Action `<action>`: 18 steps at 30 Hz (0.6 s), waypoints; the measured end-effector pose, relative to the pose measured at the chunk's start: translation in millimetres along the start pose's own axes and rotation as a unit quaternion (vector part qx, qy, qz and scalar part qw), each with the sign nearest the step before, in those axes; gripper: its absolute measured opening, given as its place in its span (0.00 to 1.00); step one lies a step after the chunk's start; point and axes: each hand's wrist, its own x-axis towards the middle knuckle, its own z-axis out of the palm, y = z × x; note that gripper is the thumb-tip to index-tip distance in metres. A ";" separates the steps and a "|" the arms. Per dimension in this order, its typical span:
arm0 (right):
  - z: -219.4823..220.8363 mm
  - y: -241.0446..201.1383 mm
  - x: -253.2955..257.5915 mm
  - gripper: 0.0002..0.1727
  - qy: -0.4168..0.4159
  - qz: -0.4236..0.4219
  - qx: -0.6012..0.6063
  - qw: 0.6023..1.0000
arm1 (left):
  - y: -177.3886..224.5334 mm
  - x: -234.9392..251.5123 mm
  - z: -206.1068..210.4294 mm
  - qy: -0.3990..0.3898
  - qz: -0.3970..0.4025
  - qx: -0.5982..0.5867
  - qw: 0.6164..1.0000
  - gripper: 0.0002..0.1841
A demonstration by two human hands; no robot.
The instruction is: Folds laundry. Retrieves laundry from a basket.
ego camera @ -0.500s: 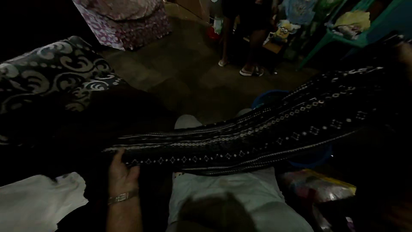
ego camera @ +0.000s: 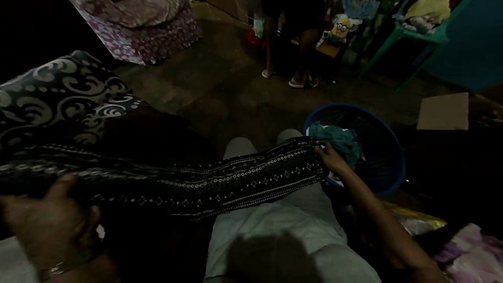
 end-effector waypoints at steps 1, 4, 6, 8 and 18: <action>-2.2 -0.1 -0.6 0.33 0.043 -0.029 -0.011 0.999 | 4.0 -10.9 18.5 -0.020 0.026 0.021 0.999 0.36; -13.1 -10.7 -10.6 0.31 0.150 -0.123 -0.006 0.981 | 20.6 -52.3 68.8 -0.108 0.084 0.058 0.989 0.36; -18.7 -25.3 -24.2 0.26 0.159 -0.161 0.032 0.974 | 37.1 -87.4 107.2 -0.190 0.117 0.041 0.974 0.34; -17.9 -39.1 -39.7 0.22 0.107 -0.153 0.109 0.976 | 40.9 -122.7 145.1 -0.286 0.146 0.006 0.947 0.30; 1.9 -16.0 -64.1 0.29 -0.020 -0.029 0.298 0.954 | -27.7 -125.2 174.3 -0.485 0.128 0.136 0.854 0.30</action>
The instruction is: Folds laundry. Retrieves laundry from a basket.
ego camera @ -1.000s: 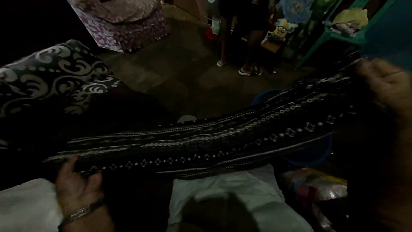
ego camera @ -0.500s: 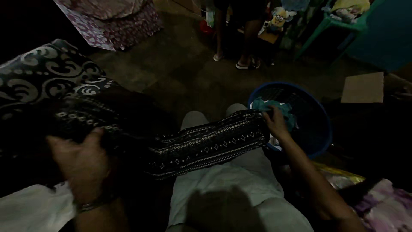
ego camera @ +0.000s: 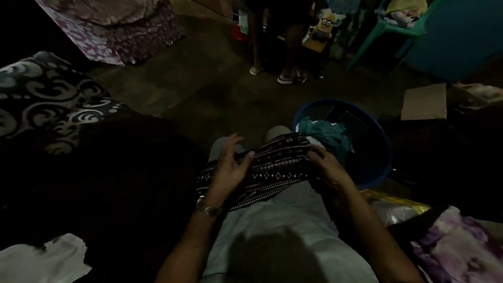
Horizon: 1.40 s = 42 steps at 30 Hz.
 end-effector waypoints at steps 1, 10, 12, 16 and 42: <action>0.1 2.1 0.6 0.36 0.001 -0.011 -0.039 0.999 | -19.0 -5.2 -10.9 0.032 -0.026 0.025 0.999 0.29; 1.8 -23.1 16.7 0.28 0.032 -0.134 -0.154 0.978 | -90.2 -78.7 -33.0 0.123 -0.260 -0.004 0.958 0.34; -1.9 -21.3 27.6 0.30 0.052 -0.148 -0.238 0.958 | -94.7 -84.8 -30.9 0.107 -0.273 -0.031 0.955 0.35; 4.1 -5.5 26.6 0.31 0.130 -0.252 -0.437 0.854 | -93.8 -90.3 -30.1 0.093 -0.286 -0.054 0.952 0.34; -8.0 -37.8 -15.4 0.34 0.170 -0.234 -0.114 0.950 | 91.2 58.2 70.5 -0.271 -0.064 -0.101 0.955 0.25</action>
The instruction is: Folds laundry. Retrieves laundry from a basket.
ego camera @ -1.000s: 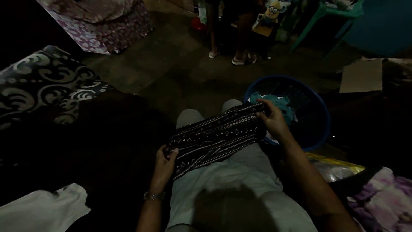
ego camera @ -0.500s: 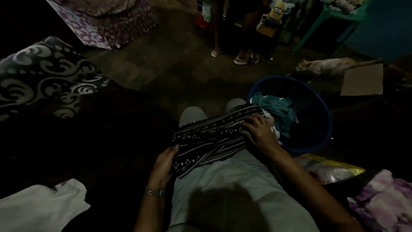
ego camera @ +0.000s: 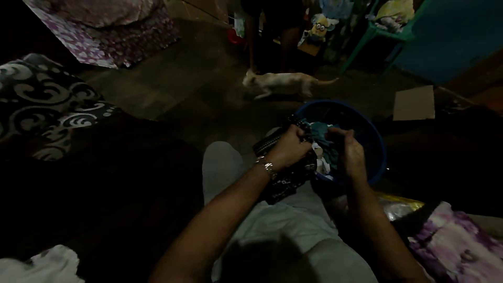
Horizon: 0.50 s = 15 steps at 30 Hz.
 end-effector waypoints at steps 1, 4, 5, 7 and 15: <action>1.5 -3.6 -3.7 0.32 0.022 -0.002 -0.026 0.999 | -1.0 13.6 12.9 -0.015 0.012 0.000 1.000 0.25; 15.8 8.4 -19.1 0.29 0.051 -0.036 -0.124 0.990 | -14.5 33.3 34.8 -0.045 0.060 0.022 0.997 0.23; 22.6 15.0 -25.8 0.30 0.039 -0.055 -0.166 0.984 | -22.0 32.7 35.1 -0.029 0.088 0.057 0.994 0.22; 35.2 32.7 -39.7 0.32 -0.020 -0.084 -0.246 0.965 | -41.9 27.2 27.3 0.069 0.172 0.187 0.965 0.21; 61.3 98.4 -44.4 0.34 -0.060 -0.040 -0.242 0.968 | -129.7 40.5 -22.7 0.048 0.014 0.271 0.961 0.38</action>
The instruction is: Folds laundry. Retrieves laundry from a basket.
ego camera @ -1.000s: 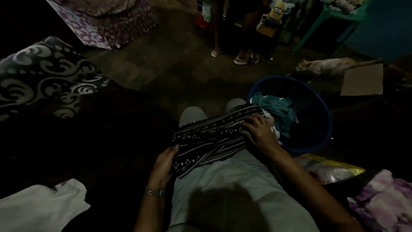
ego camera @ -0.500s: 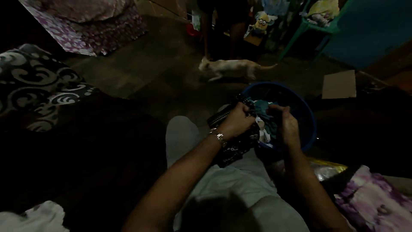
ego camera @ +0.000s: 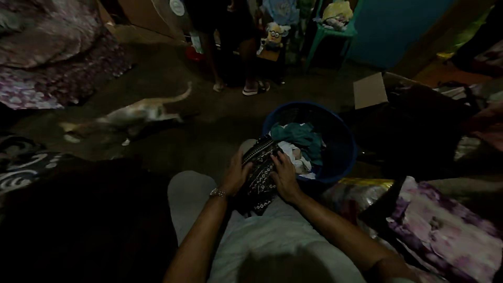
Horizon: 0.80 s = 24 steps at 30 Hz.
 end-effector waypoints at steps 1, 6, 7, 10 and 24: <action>-1.5 -1.7 2.0 0.36 0.008 0.070 0.050 0.996 | -4.5 -1.5 2.6 0.006 -0.015 -0.051 0.999 0.38; -20.8 -10.6 -2.6 0.40 -0.008 0.380 0.364 0.850 | -0.4 -23.3 -5.2 0.019 -0.058 -0.198 0.978 0.28; -26.9 -15.9 -4.2 0.37 -0.027 0.381 0.390 0.838 | 2.0 -25.7 -7.5 0.017 -0.071 -0.226 0.971 0.25; -39.8 -21.8 -1.9 0.33 -0.025 0.389 0.438 0.810 | 11.9 -29.6 -9.5 -0.004 -0.130 -0.376 0.918 0.18; -74.0 -22.9 2.0 0.53 0.020 0.261 0.274 0.925 | 45.1 -44.0 5.7 -0.008 -0.100 -0.500 0.860 0.15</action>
